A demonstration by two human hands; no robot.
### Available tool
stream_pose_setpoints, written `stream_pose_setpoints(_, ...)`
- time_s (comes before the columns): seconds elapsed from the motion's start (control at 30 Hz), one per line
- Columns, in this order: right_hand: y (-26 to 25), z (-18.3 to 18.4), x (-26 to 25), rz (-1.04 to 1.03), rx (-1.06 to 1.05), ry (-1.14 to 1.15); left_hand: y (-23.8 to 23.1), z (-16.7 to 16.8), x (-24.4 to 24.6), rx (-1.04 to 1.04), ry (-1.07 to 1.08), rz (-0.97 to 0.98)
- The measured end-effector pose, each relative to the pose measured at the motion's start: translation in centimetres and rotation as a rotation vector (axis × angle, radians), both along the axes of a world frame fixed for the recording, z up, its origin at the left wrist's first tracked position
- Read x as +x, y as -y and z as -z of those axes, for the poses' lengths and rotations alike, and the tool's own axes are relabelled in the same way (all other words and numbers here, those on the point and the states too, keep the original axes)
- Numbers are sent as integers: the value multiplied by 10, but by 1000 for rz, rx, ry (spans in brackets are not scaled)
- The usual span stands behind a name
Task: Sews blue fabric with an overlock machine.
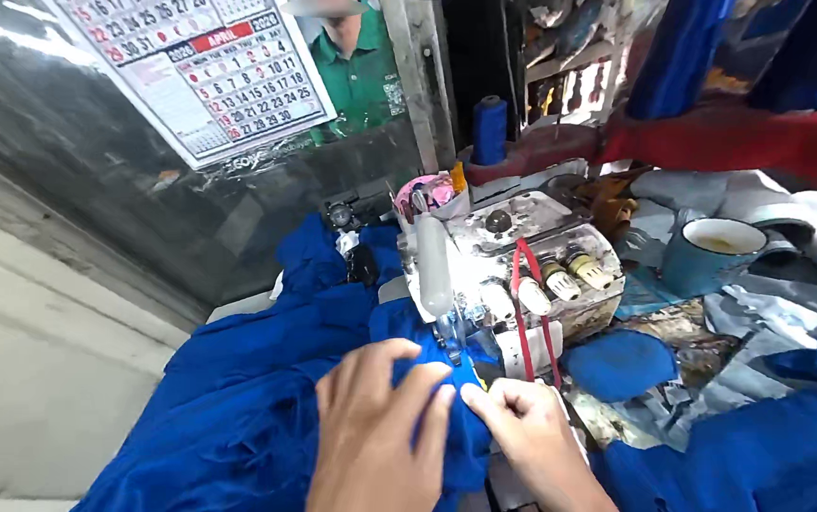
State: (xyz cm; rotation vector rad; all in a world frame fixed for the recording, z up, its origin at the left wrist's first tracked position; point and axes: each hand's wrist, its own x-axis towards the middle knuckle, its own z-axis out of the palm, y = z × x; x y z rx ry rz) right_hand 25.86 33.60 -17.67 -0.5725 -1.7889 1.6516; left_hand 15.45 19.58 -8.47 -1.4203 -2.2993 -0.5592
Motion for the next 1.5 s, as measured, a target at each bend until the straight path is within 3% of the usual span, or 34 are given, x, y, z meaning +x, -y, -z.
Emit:
stream_pose_setpoints(0.23,-2,-6,-18,85,11,95,67,-1,-16,109,148,39)
stream_pose_setpoints(0.4,2,-47,12,255,666,166,109,-3,-8,334,324,44)
stream_pose_setpoints(0.47,13,-68,-1,126,777,254,95,17,-16,384,355,67)
stream_pose_setpoints(0.57,26,-86,-29,-16,886,384,78,30,-49,264,268,95)
stream_pose_setpoints(0.7,21,-95,-19,-49,857,298,46,-7,-81,204,41,147)
stream_pose_setpoints(0.83,20,-102,-10,-249,567,89,-2,-18,-135,-332,-105,197)
stream_pose_setpoints(0.9,24,-112,11,-352,410,-52,-3,-56,-150,-476,-199,204)
stream_pose_setpoints(0.97,26,-109,47,-402,328,-132,16,-110,-132,-476,-245,308)
stream_pose_setpoints(1.03,26,-94,91,-360,325,-69,48,-149,-83,-468,-245,478)
stream_pose_setpoints(1.13,26,-51,145,-175,509,181,88,-137,-16,-704,-55,683)
stream_pose_setpoints(1.17,25,-37,152,-132,600,241,94,-128,-6,-845,45,629)
stream_pose_setpoints(1.23,22,-14,149,-28,750,293,92,-127,-8,-1005,106,331)
stream_pose_setpoints(1.3,14,5,134,96,831,240,75,-143,-29,-1001,-186,87)
stream_pose_setpoints(1.33,14,6,130,110,809,184,71,-151,-44,-878,-412,118)
stream_pose_setpoints(1.4,25,-12,132,2,651,8,70,-171,-44,-683,-591,265)
stream_pose_setpoints(1.47,45,-33,144,-157,456,-125,83,-164,-10,-556,-427,495)
stream_pose_setpoints(1.5,53,-39,148,-196,367,-154,92,-153,9,-606,-255,566)
